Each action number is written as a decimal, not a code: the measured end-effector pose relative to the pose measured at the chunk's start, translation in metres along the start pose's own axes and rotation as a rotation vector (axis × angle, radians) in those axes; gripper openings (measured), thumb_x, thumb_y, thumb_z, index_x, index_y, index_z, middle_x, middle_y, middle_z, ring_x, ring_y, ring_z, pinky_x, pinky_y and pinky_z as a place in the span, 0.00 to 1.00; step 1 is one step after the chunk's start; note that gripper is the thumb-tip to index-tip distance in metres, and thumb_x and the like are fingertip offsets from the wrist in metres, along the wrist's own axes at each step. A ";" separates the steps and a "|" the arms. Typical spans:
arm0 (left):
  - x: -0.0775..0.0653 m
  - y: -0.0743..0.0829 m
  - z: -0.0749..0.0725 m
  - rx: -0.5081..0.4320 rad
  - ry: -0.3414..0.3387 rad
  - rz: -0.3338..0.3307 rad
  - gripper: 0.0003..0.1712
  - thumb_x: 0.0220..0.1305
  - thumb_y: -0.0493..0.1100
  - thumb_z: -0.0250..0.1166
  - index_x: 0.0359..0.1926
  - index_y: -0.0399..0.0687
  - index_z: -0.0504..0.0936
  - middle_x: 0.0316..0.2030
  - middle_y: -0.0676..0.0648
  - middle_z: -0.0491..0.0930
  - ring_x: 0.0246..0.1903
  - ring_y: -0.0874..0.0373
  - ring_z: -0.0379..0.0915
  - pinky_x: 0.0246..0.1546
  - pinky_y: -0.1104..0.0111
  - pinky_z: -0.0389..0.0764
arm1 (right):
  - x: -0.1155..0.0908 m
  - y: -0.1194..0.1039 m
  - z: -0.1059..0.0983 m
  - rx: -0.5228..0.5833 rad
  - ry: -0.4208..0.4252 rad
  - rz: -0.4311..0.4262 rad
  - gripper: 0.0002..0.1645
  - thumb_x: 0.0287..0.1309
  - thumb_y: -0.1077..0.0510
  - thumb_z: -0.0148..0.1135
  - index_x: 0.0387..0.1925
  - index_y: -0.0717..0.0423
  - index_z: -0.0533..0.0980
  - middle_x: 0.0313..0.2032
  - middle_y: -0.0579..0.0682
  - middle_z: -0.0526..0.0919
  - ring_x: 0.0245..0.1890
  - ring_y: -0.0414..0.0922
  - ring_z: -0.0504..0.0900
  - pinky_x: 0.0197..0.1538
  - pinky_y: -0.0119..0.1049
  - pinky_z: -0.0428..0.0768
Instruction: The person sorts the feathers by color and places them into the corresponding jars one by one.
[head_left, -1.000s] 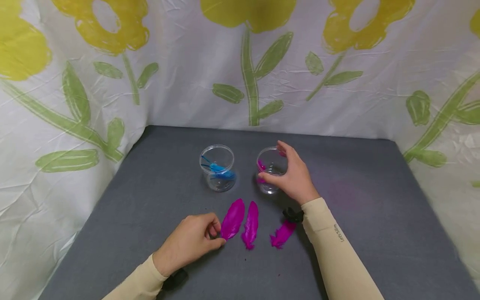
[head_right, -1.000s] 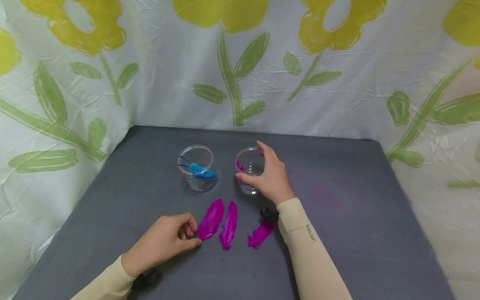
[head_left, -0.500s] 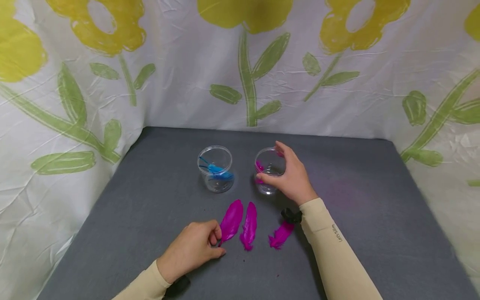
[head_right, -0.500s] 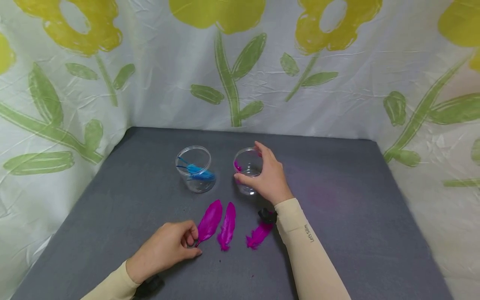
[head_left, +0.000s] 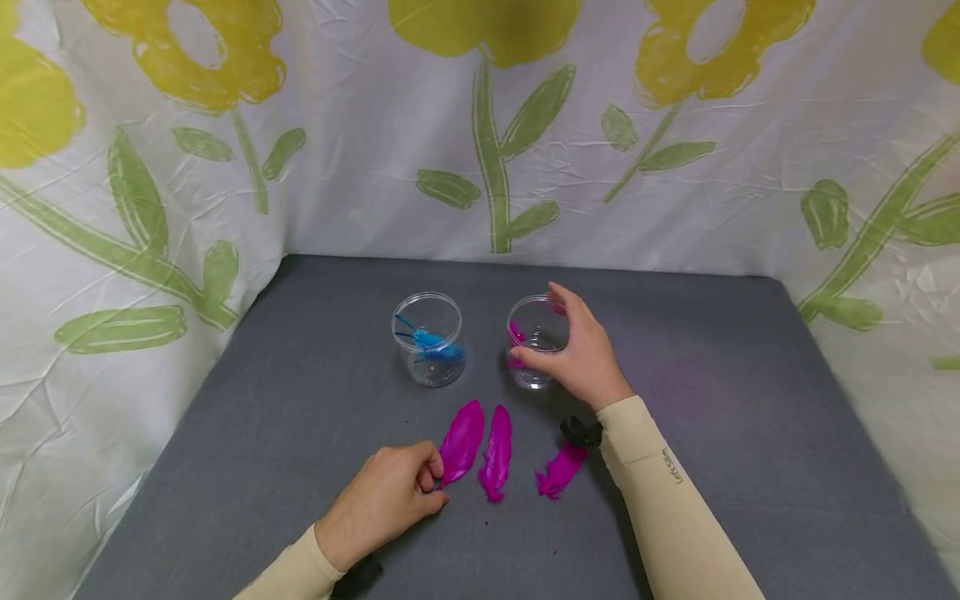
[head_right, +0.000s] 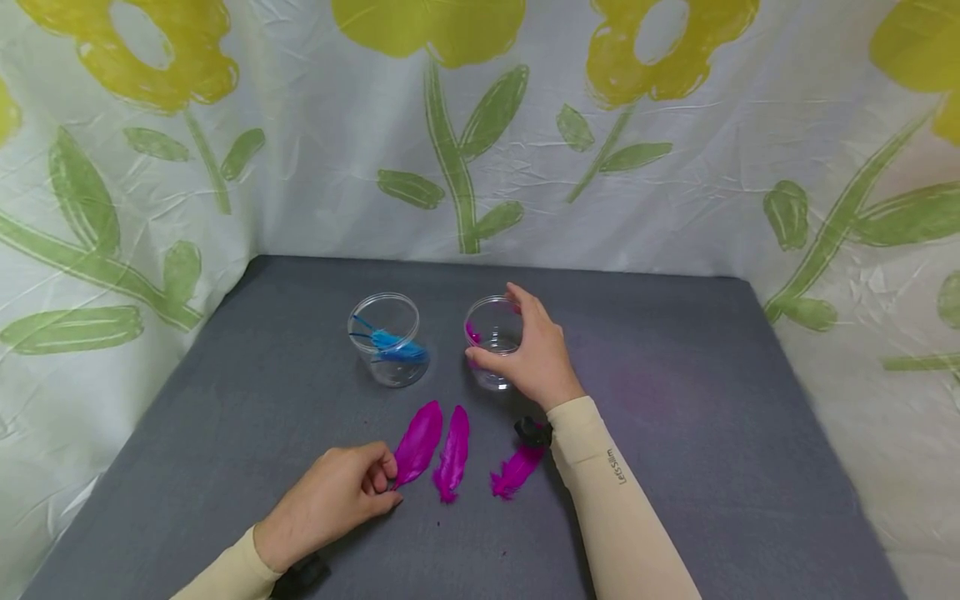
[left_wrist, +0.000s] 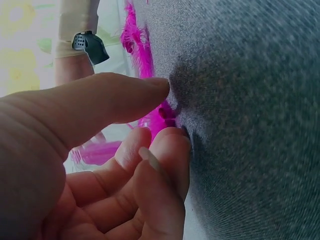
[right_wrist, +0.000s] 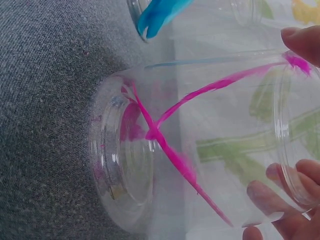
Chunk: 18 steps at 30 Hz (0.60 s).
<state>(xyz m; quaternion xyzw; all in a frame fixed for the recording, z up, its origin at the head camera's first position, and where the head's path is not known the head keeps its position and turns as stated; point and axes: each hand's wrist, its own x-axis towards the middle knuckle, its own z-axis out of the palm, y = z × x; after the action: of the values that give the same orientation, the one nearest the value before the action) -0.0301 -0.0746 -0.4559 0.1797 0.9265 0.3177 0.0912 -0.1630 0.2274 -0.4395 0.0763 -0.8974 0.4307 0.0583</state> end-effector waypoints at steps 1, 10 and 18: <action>0.000 0.000 0.000 -0.001 0.002 0.003 0.17 0.55 0.41 0.84 0.32 0.56 0.81 0.24 0.62 0.77 0.23 0.73 0.68 0.27 0.74 0.73 | 0.000 0.000 0.000 0.000 0.000 0.000 0.71 0.45 0.27 0.84 0.84 0.41 0.59 0.76 0.47 0.72 0.77 0.49 0.72 0.77 0.60 0.73; 0.002 -0.002 0.002 -0.008 0.014 0.028 0.15 0.56 0.39 0.83 0.36 0.55 0.84 0.24 0.65 0.76 0.24 0.74 0.68 0.28 0.74 0.75 | -0.001 0.000 -0.001 0.009 -0.004 -0.003 0.70 0.45 0.28 0.85 0.83 0.39 0.59 0.75 0.47 0.73 0.76 0.49 0.72 0.76 0.61 0.73; 0.003 -0.001 0.004 -0.011 0.023 0.044 0.12 0.57 0.36 0.81 0.37 0.53 0.85 0.24 0.65 0.77 0.24 0.76 0.68 0.28 0.75 0.75 | 0.000 0.000 0.000 0.007 0.003 -0.011 0.70 0.45 0.29 0.85 0.83 0.42 0.60 0.75 0.47 0.73 0.76 0.49 0.73 0.76 0.60 0.73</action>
<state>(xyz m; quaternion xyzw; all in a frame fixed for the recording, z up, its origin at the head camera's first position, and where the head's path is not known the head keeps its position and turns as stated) -0.0320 -0.0722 -0.4599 0.1957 0.9217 0.3267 0.0745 -0.1625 0.2273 -0.4393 0.0806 -0.8953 0.4338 0.0616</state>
